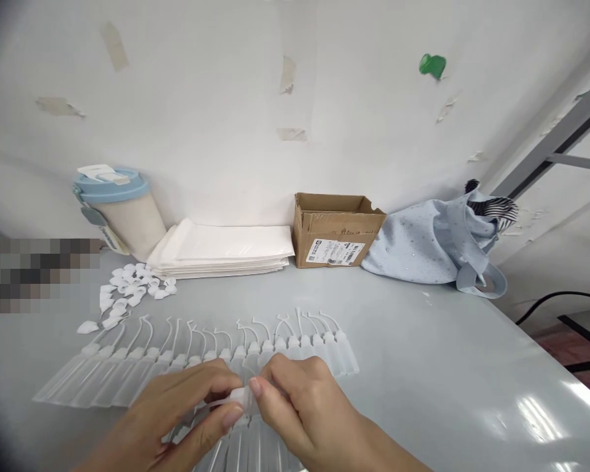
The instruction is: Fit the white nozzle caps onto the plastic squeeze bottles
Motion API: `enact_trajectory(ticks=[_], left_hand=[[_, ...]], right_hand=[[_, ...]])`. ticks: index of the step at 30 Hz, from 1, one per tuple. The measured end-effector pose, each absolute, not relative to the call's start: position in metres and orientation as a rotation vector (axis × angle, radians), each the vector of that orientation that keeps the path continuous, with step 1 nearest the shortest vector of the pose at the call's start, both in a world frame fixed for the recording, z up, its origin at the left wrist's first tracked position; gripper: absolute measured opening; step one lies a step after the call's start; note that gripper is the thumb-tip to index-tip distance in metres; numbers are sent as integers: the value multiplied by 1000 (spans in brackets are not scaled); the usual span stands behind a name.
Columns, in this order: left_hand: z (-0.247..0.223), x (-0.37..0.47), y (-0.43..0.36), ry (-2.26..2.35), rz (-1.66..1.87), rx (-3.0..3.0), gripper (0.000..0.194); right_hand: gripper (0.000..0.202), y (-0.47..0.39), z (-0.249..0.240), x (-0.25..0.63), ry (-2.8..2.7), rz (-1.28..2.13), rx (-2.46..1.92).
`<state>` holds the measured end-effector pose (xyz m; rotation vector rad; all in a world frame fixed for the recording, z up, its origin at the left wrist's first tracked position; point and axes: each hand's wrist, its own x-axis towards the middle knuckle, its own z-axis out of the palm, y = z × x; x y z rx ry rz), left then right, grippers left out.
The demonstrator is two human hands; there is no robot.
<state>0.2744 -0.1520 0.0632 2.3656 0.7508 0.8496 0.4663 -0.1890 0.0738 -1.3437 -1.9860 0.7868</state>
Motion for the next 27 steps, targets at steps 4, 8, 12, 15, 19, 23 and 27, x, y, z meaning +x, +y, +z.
enact_trajectory(ticks=[4, 8, 12, 15, 19, 23, 27], left_hand=[[58, 277, -153, 696, 938, 2457, 14], [50, 279, -152, 607, 1079, 2587, 19], [49, 278, -150, 579, 1116, 2858, 17], [52, 276, -147, 547, 1026, 2973, 12], [51, 274, -139, 599, 1087, 2883, 16], [52, 270, -129, 920, 1130, 2755, 21], [59, 258, -113, 1430, 982, 2504, 30]], right_hand=[[38, -186, 78, 466, -1910, 970, -1395], [45, -182, 79, 466, -1809, 1155, -1395], [52, -180, 75, 468, -1606, 1451, -1378], [51, -179, 70, 470, -1520, 1544, -1334], [42, -177, 71, 472, -1606, 1415, -1300], [37, -165, 76, 488, -1662, 1226, -1362], [43, -138, 67, 532, -1621, 641, -1650]])
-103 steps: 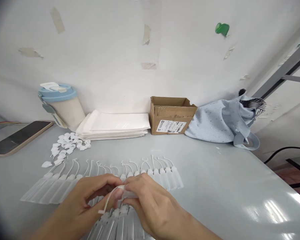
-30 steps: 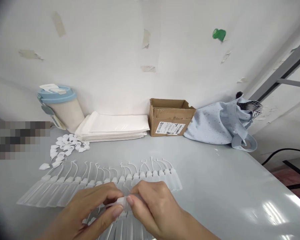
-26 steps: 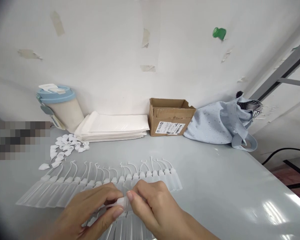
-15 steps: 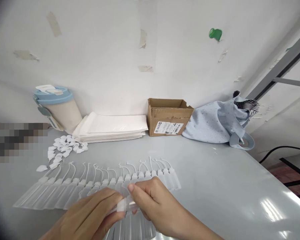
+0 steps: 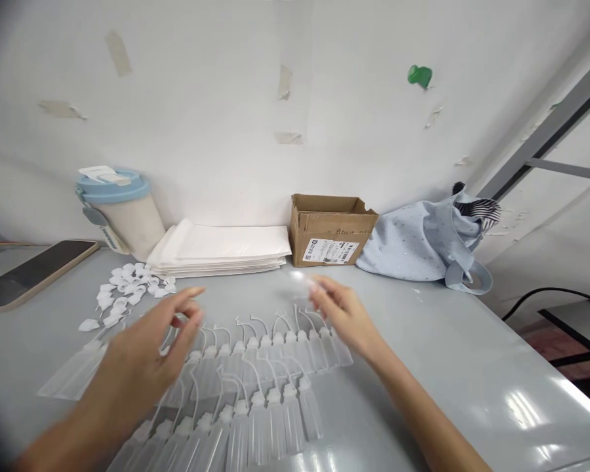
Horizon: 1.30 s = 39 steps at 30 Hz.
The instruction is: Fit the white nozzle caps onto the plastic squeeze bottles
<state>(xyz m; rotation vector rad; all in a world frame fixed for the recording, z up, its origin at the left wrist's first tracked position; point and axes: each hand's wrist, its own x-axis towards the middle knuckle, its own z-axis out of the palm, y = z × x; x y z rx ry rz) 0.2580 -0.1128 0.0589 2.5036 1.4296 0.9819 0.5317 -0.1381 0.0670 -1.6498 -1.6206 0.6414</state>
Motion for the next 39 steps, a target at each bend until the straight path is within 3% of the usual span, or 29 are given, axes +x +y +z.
enact_trajectory(ticks=[6, 13, 17, 24, 29, 39], left_hand=[[60, 224, -71, 1832, 759, 2431, 40], [48, 191, -37, 1910, 568, 2434, 39], [42, 190, -32, 1842, 480, 2455, 34], [41, 189, -29, 1824, 413, 2426, 31], [44, 188, -27, 1833, 408, 2373, 21], [47, 204, -41, 2020, 717, 2195, 23]], right_hand=[[55, -110, 40, 581, -1535, 390, -1811], [48, -123, 54, 577, -1661, 345, -1893], [27, -136, 73, 582, -1802, 496, -1957], [30, -152, 93, 587, -1931, 945, -2123], [30, -156, 98, 583, -1978, 1020, -2136], [23, -156, 85, 578, -1950, 1074, -2079]])
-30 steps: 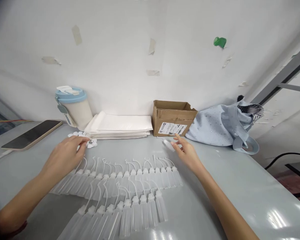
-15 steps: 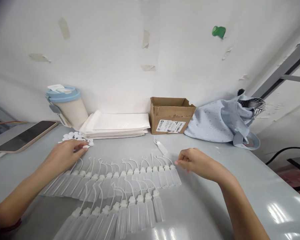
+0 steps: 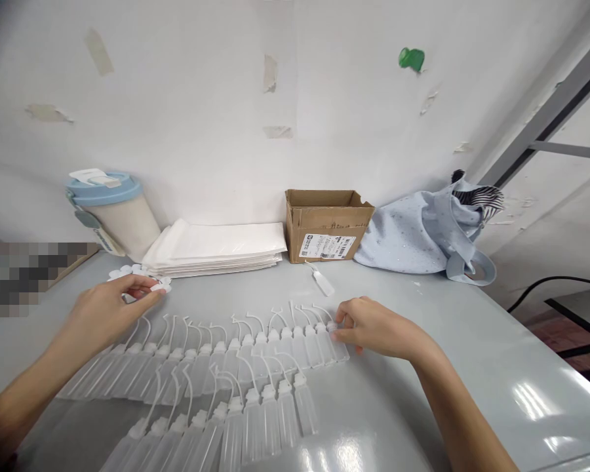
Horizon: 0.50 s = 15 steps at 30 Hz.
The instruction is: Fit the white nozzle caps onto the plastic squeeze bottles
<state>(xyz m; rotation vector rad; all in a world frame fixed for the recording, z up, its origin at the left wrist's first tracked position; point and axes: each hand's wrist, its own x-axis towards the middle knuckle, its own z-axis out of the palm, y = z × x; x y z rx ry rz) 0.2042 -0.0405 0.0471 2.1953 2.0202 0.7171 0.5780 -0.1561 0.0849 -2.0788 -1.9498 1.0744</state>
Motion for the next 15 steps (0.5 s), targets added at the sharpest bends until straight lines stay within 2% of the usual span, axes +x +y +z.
enact_trajectory(ticks=[15], left_hand=[[70, 219, -59, 1877, 824, 1840, 30]], right_hand=[[9, -150, 78, 573, -1951, 872, -2104]])
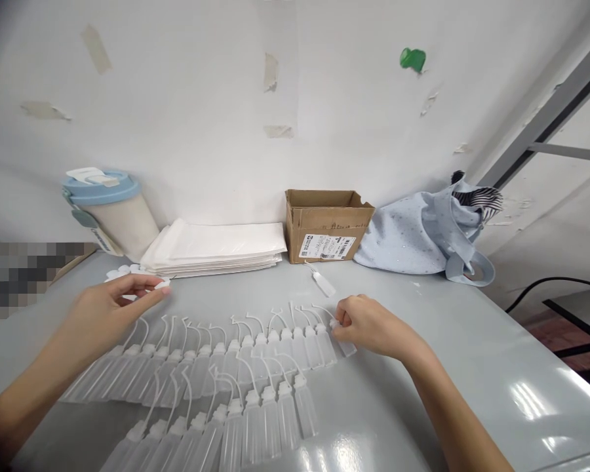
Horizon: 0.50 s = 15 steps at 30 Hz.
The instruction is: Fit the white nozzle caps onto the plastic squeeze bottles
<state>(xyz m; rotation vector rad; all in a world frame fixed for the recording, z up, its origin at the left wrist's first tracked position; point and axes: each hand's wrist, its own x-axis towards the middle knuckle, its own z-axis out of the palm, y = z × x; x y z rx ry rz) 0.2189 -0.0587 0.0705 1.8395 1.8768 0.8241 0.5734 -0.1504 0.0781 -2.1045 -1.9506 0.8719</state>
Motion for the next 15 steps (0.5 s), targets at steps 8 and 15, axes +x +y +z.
enact_trajectory(ticks=[8, 15], left_hand=[[72, 245, -87, 1442, 846, 1611, 37], [67, 261, -114, 1058, 755, 1552, 27]], right_hand=[[18, -150, 88, 560, -1713, 691, -1902], [13, -165, 75, 505, -1621, 826, -1518]])
